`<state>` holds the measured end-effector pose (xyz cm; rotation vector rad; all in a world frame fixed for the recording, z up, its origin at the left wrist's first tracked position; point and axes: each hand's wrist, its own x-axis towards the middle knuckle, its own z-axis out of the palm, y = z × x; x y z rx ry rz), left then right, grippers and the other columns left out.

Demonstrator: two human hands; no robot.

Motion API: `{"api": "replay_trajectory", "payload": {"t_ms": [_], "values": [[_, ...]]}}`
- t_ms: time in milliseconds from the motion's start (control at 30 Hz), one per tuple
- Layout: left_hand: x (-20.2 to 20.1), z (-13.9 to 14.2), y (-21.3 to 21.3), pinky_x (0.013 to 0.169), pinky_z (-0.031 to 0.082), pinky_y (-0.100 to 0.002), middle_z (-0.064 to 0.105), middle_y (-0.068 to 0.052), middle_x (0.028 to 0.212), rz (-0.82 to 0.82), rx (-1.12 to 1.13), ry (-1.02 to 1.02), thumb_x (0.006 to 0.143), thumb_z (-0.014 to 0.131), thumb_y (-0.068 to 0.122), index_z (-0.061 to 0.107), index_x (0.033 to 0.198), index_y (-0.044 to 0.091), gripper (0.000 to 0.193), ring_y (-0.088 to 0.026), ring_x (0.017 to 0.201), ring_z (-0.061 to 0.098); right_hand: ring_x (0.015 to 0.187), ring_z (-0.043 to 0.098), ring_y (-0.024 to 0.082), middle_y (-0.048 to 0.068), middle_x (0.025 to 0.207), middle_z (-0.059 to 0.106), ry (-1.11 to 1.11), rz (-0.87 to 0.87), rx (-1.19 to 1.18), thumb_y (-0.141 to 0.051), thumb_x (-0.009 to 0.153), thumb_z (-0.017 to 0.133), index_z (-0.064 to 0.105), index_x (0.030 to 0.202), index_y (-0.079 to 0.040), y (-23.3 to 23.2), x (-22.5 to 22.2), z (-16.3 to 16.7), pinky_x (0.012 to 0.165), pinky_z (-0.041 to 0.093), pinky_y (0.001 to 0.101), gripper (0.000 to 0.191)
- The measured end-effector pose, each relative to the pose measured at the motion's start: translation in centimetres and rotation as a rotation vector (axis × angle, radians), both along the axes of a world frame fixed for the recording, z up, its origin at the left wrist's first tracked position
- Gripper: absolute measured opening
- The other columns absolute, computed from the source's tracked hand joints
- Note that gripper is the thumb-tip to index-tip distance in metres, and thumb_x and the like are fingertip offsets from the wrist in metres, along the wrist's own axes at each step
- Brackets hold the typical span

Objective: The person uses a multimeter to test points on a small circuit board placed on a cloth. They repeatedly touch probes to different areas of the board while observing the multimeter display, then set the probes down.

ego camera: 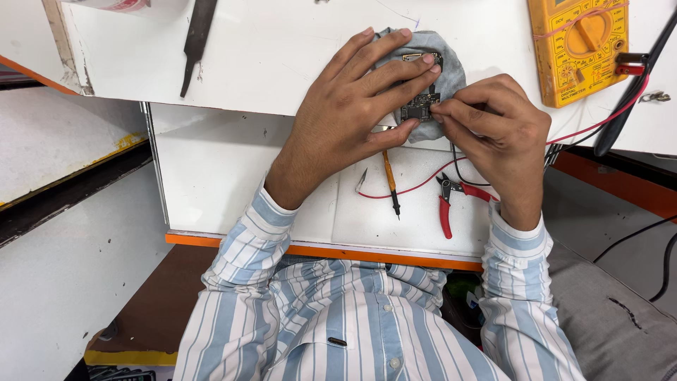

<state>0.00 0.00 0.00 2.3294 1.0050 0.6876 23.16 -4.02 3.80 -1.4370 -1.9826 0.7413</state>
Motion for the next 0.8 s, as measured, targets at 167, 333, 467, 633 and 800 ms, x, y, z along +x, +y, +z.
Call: {"api": "replay_trajectory", "payload": {"t_ms": [167, 333, 467, 633, 800], "values": [[-0.05, -0.12, -0.04, 0.13, 0.027, -0.048, 0.06, 0.004, 0.147, 0.003, 0.011, -0.001, 0.091, 0.087, 0.039, 0.065, 0.143, 0.021, 0.059, -0.021, 0.148, 0.039, 0.089, 0.062, 0.014, 0.004, 0.098, 0.07, -0.021, 0.008, 0.019, 0.002, 0.092, 0.088, 0.08, 0.109, -0.008, -0.04, 0.05, 0.01, 0.07, 0.05, 0.0259, 0.021], [-0.03, -0.2, 0.0, 0.13, 0.027, -0.048, 0.06, 0.004, 0.147, 0.004, 0.011, 0.001, 0.091, 0.086, 0.041, 0.065, 0.142, 0.022, 0.059, -0.022, 0.148, 0.039, 0.089, 0.062, 0.014, 0.004, 0.096, 0.07, -0.028, 0.005, 0.025, 0.002, 0.093, 0.088, 0.08, 0.107, -0.008, -0.07, 0.05, -0.01, 0.07, 0.05, 0.0256, 0.019], [-0.01, -0.3, -0.12, 0.129, 0.026, -0.048, 0.061, 0.004, 0.147, 0.003, 0.008, 0.002, 0.091, 0.086, 0.041, 0.064, 0.143, 0.021, 0.059, -0.022, 0.148, 0.039, 0.089, 0.062, 0.014, 0.004, 0.097, 0.07, -0.034, 0.006, 0.031, 0.001, 0.093, 0.088, 0.08, 0.108, -0.008, -0.06, 0.04, -0.04, 0.07, 0.05, 0.0257, 0.019], [0.0, -0.38, -0.14, 0.13, 0.026, -0.048, 0.061, 0.004, 0.147, 0.003, 0.01, 0.002, 0.091, 0.085, 0.04, 0.064, 0.143, 0.021, 0.059, -0.022, 0.148, 0.039, 0.089, 0.062, 0.014, 0.003, 0.096, 0.07, -0.029, 0.001, 0.033, 0.001, 0.093, 0.088, 0.081, 0.113, -0.009, -0.03, 0.03, -0.07, 0.07, 0.05, 0.0257, 0.023], [0.06, -0.37, -0.09, 0.129, 0.026, -0.049, 0.06, 0.003, 0.147, -0.002, 0.011, 0.008, 0.092, 0.085, 0.04, 0.064, 0.143, 0.021, 0.059, -0.023, 0.148, 0.039, 0.088, 0.062, 0.013, 0.003, 0.096, 0.07, -0.029, -0.008, 0.028, 0.001, 0.094, 0.088, 0.08, 0.108, -0.008, 0.01, 0.03, -0.08, 0.07, 0.05, 0.0253, 0.018]]}}
